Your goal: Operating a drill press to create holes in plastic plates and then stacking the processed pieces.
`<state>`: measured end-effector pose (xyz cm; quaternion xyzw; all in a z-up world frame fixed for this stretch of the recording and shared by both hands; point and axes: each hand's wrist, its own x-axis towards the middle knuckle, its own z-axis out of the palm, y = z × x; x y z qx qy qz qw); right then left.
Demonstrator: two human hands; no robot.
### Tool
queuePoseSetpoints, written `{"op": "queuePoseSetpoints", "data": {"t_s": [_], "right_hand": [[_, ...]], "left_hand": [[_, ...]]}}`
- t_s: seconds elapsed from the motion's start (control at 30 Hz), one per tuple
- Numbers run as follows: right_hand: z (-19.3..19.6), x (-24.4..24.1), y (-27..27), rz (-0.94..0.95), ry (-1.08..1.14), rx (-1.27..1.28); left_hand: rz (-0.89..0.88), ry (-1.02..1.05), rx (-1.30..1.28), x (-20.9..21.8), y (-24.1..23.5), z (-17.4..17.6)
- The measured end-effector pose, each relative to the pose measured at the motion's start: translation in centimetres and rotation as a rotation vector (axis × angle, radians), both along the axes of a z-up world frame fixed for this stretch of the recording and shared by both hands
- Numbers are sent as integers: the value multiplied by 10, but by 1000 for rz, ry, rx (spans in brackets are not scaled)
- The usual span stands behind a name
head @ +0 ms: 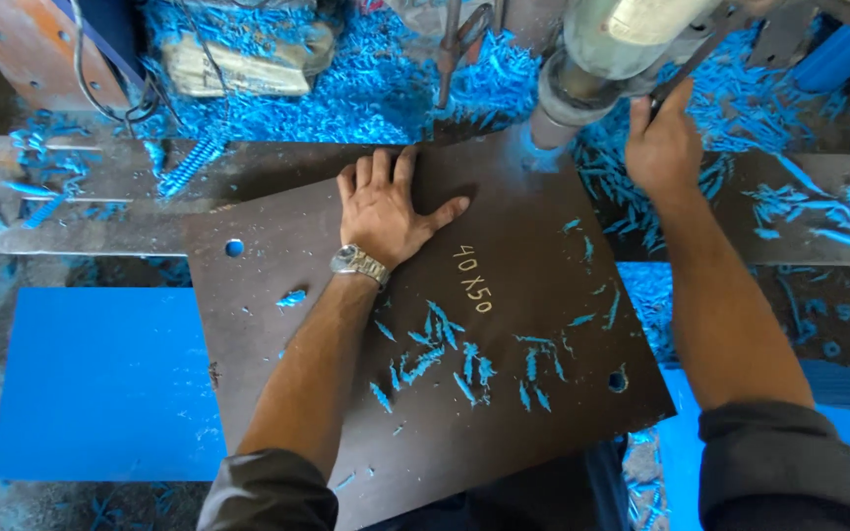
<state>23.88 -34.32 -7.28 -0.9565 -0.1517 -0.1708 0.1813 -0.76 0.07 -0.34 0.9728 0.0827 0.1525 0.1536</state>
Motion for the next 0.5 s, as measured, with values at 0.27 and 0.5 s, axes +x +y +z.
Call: {"op": "queuePoseSetpoints", "data": {"t_s": [0.27, 0.5], "right_hand": [[6, 32, 3, -14, 42, -17], [-12, 60, -1, 242, -264, 134]], "left_hand": [[4, 32, -13, 4, -1, 7], [8, 34, -23, 2, 0, 7]]}}
